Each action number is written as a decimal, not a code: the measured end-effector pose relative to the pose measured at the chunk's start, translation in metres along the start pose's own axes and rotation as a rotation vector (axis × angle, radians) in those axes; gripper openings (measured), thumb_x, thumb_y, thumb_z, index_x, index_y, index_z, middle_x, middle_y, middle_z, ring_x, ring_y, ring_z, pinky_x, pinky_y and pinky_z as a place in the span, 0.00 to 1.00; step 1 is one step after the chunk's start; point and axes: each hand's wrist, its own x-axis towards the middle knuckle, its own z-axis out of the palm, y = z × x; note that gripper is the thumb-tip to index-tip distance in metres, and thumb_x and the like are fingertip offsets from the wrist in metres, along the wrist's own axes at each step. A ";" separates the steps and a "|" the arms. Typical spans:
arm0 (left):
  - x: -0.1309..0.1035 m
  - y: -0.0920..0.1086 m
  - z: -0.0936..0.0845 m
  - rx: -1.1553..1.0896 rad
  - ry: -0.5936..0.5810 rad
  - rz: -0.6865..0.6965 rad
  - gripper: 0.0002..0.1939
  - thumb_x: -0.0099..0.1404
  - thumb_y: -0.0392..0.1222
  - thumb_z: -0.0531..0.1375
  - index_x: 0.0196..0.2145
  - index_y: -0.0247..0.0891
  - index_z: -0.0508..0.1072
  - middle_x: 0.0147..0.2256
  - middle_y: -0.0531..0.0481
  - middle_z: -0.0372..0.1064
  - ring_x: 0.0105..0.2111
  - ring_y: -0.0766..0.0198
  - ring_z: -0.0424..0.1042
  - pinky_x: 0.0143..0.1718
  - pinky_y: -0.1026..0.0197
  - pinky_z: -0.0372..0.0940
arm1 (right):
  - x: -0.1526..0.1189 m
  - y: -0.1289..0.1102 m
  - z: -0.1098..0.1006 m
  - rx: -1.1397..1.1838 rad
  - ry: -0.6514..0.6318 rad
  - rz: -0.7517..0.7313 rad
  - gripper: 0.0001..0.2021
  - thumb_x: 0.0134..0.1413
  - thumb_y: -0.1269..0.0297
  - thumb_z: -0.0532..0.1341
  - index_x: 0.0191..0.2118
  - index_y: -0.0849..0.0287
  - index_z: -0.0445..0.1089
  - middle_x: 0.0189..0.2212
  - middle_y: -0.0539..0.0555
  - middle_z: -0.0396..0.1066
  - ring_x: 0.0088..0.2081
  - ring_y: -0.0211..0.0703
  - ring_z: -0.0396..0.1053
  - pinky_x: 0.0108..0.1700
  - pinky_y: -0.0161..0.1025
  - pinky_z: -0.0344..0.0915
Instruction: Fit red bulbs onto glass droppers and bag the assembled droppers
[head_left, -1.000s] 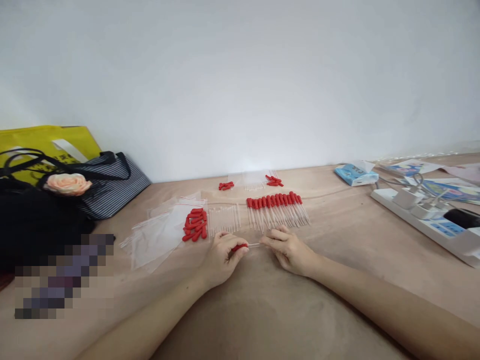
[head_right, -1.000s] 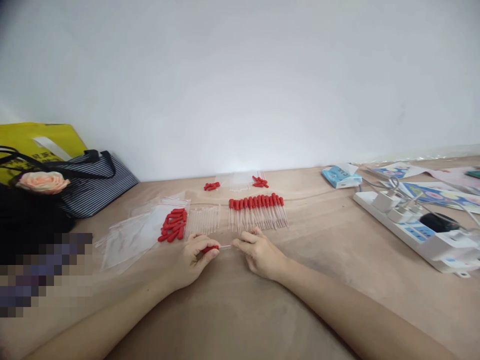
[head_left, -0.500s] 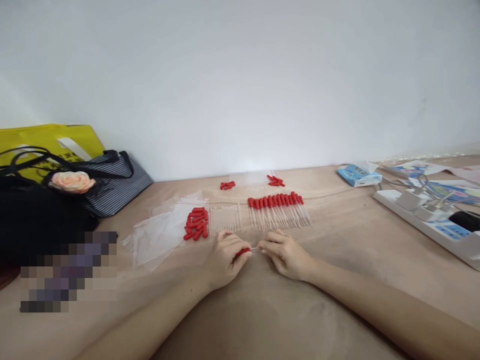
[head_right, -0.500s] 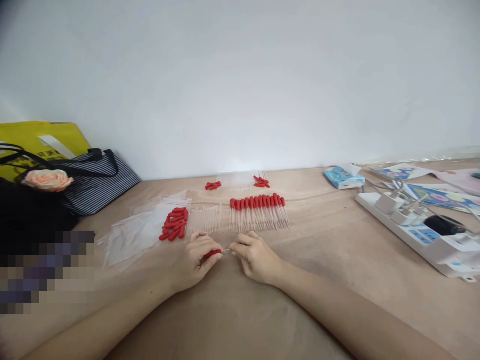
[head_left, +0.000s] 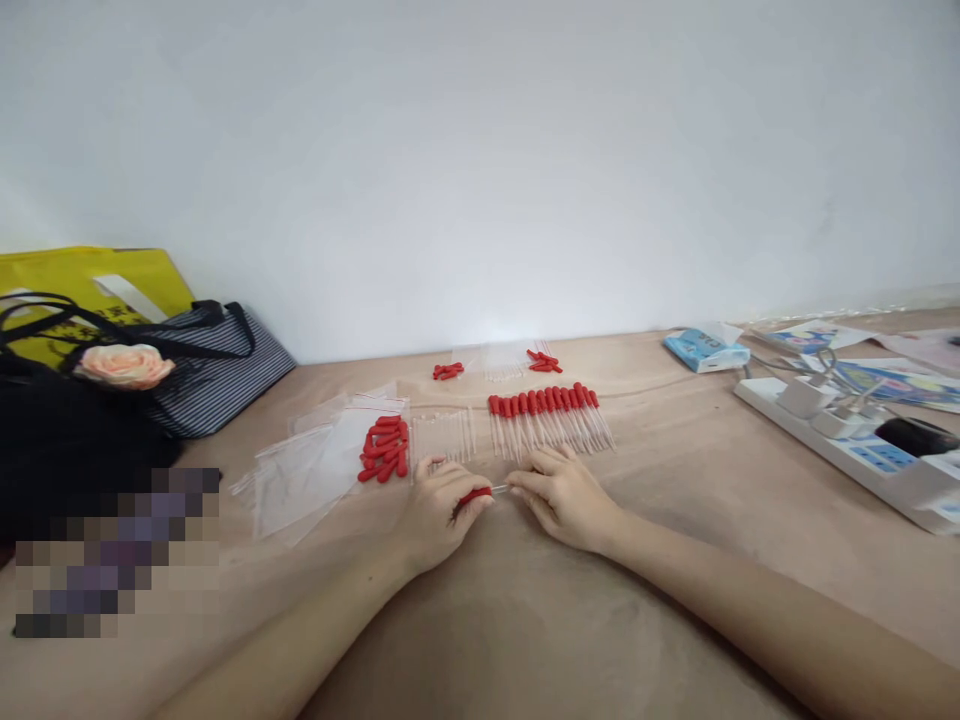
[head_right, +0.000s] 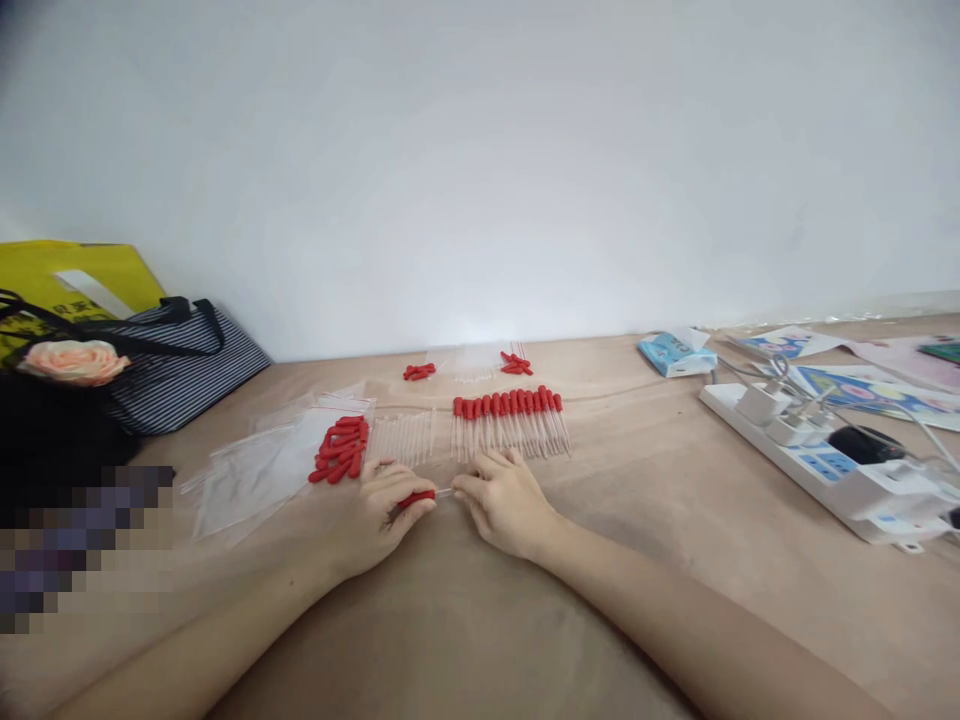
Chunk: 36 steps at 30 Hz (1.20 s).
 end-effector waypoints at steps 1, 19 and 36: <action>0.000 0.000 0.000 0.009 0.012 0.010 0.07 0.62 0.41 0.52 0.31 0.41 0.69 0.28 0.55 0.72 0.31 0.65 0.68 0.46 0.53 0.47 | 0.000 -0.001 -0.001 -0.064 0.017 0.004 0.08 0.55 0.67 0.53 0.37 0.57 0.70 0.31 0.54 0.66 0.35 0.42 0.59 0.37 0.40 0.50; -0.004 -0.014 0.001 0.035 0.265 -0.252 0.12 0.58 0.41 0.55 0.41 0.40 0.63 0.38 0.49 0.66 0.41 0.58 0.65 0.43 0.54 0.57 | 0.027 0.074 -0.020 -0.065 0.125 0.749 0.10 0.48 0.73 0.52 0.34 0.66 0.70 0.27 0.57 0.71 0.28 0.40 0.66 0.30 0.32 0.57; 0.005 -0.043 -0.030 0.379 0.429 -0.718 0.15 0.53 0.45 0.58 0.39 0.39 0.67 0.39 0.44 0.66 0.42 0.48 0.61 0.42 0.47 0.56 | 0.032 0.055 -0.015 -0.223 0.027 0.773 0.11 0.48 0.64 0.53 0.36 0.58 0.69 0.35 0.55 0.71 0.36 0.44 0.67 0.33 0.34 0.58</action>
